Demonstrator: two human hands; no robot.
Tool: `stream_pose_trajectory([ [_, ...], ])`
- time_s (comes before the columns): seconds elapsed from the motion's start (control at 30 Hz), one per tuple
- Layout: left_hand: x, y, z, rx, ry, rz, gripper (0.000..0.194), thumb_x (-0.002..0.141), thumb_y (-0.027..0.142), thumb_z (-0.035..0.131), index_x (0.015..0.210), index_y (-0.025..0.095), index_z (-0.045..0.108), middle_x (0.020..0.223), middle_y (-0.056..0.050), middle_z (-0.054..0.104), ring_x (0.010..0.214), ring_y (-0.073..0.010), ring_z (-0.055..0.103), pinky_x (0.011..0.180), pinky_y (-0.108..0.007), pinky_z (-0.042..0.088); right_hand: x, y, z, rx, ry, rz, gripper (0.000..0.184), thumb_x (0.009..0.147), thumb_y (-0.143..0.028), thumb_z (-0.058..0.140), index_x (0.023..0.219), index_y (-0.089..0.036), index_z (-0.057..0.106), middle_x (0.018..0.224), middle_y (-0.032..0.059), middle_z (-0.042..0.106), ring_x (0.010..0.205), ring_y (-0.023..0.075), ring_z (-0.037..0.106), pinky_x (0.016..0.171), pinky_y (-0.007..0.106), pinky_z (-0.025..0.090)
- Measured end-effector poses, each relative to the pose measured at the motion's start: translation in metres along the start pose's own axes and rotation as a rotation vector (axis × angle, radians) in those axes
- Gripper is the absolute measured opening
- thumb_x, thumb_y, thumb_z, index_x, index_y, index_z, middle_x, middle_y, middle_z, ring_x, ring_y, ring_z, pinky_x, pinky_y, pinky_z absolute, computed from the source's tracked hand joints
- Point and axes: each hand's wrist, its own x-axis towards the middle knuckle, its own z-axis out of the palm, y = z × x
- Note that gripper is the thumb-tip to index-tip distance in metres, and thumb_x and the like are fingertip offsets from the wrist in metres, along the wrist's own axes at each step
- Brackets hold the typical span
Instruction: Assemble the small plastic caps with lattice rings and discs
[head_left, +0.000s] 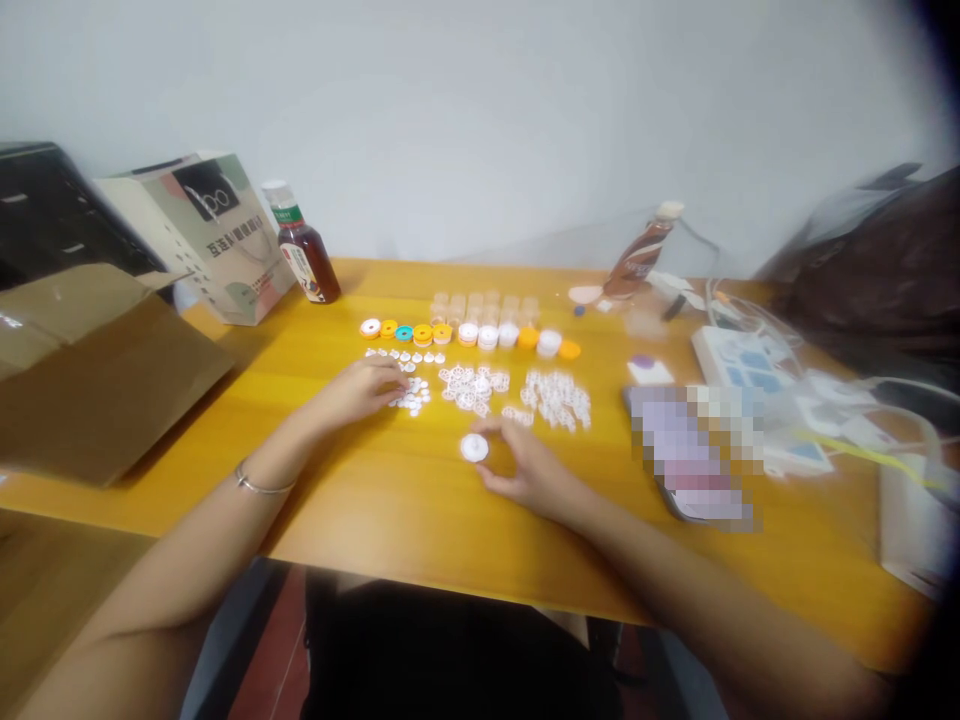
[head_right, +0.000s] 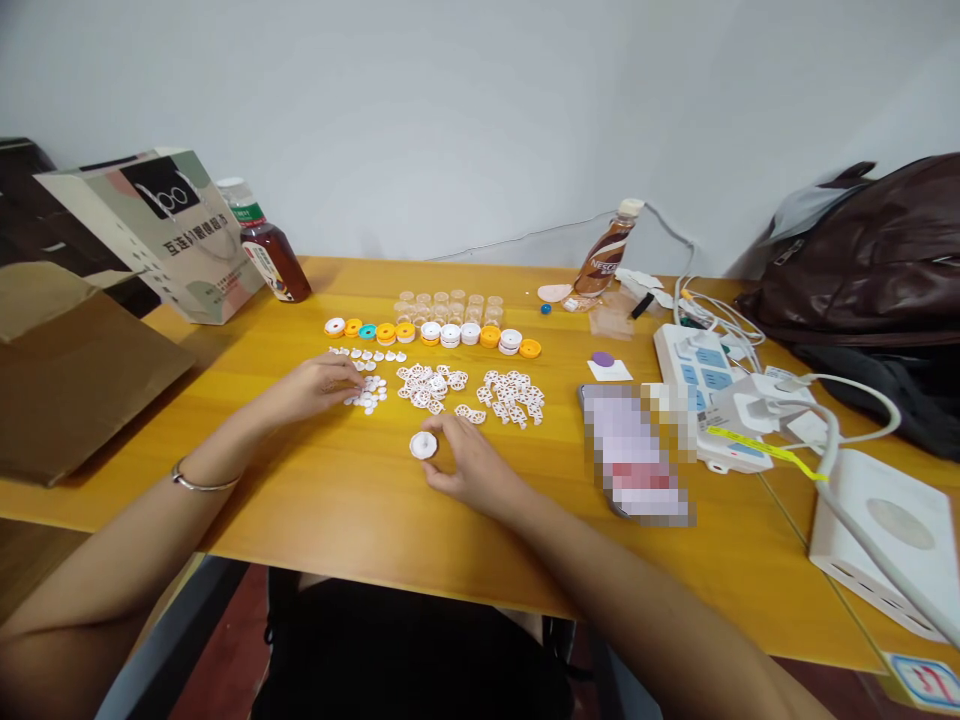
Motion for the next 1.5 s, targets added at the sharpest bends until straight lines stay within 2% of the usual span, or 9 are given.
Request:
stream_pose_trajectory([
  [0.13, 0.001, 0.002, 0.000, -0.006, -0.015, -0.005, 0.016, 0.085, 0.025, 0.049, 0.083, 0.017, 0.063, 0.081, -0.004, 0.059, 0.077, -0.0144, 0.054, 0.072, -0.027, 0.042, 0.000, 0.000, 0.000, 0.011, -0.012, 0.000, 0.036, 0.076, -0.016, 0.055, 0.110, -0.021, 0.044, 0.109, 0.0097, 0.056, 0.104, 0.0225, 0.054, 0.090, 0.041, 0.043],
  [0.33, 0.001, 0.005, 0.001, -0.001, -0.014, -0.014, 0.012, 0.084, 0.021, 0.048, 0.080, 0.016, 0.059, 0.078, -0.003, 0.059, 0.076, -0.0147, 0.053, 0.071, -0.026, 0.041, 0.001, 0.001, 0.000, 0.023, -0.019, 0.008, 0.030, 0.076, -0.014, 0.054, 0.104, -0.020, 0.047, 0.103, 0.0085, 0.058, 0.099, 0.0219, 0.056, 0.085, 0.040, 0.046],
  [0.6, 0.000, 0.004, 0.000, -0.017, -0.025, -0.004, 0.013, 0.085, 0.022, 0.048, 0.090, 0.016, 0.058, 0.089, -0.005, 0.059, 0.085, -0.0162, 0.053, 0.078, -0.029, 0.041, 0.002, 0.001, 0.001, 0.022, 0.014, 0.016, 0.028, 0.075, -0.018, 0.057, 0.102, -0.021, 0.047, 0.101, 0.0081, 0.058, 0.097, 0.0217, 0.056, 0.084, 0.039, 0.046],
  [0.73, 0.000, 0.004, 0.000, -0.027, -0.074, -0.012, 0.011, 0.084, 0.020, 0.049, 0.087, 0.017, 0.059, 0.087, -0.005, 0.059, 0.083, -0.0158, 0.054, 0.077, -0.029, 0.042, 0.002, 0.000, 0.001, 0.024, 0.010, 0.016, 0.029, 0.075, -0.017, 0.057, 0.102, -0.020, 0.047, 0.102, 0.0087, 0.058, 0.098, 0.0217, 0.056, 0.084, 0.039, 0.046],
  [0.97, -0.001, 0.002, 0.000, -0.037, -0.064, -0.017, 0.012, 0.084, 0.018, 0.048, 0.087, 0.016, 0.059, 0.086, -0.005, 0.059, 0.083, -0.0159, 0.054, 0.077, -0.029, 0.042, 0.002, 0.001, 0.000, 0.029, 0.002, 0.022, 0.028, 0.075, -0.016, 0.056, 0.102, -0.020, 0.048, 0.102, 0.0088, 0.058, 0.098, 0.0215, 0.056, 0.085, 0.038, 0.046],
  [1.2, -0.001, 0.014, 0.001, -0.111, -0.118, 0.047, 0.015, 0.085, 0.023, 0.049, 0.093, 0.018, 0.062, 0.092, -0.005, 0.060, 0.087, -0.0153, 0.055, 0.080, -0.030, 0.043, 0.002, 0.001, 0.001, 0.025, 0.004, 0.021, 0.029, 0.075, -0.016, 0.056, 0.102, -0.021, 0.047, 0.102, 0.0081, 0.058, 0.098, 0.0217, 0.056, 0.084, 0.039, 0.046],
  [1.5, 0.001, 0.017, 0.004, -0.105, -0.124, 0.037, 0.017, 0.085, 0.022, 0.050, 0.093, 0.017, 0.064, 0.088, -0.006, 0.063, 0.080, -0.0137, 0.058, 0.075, -0.027, 0.045, 0.002, 0.001, 0.001, 0.021, -0.002, 0.022, 0.030, 0.075, -0.015, 0.055, 0.103, -0.021, 0.046, 0.102, 0.0080, 0.058, 0.099, 0.0216, 0.056, 0.085, 0.040, 0.046],
])
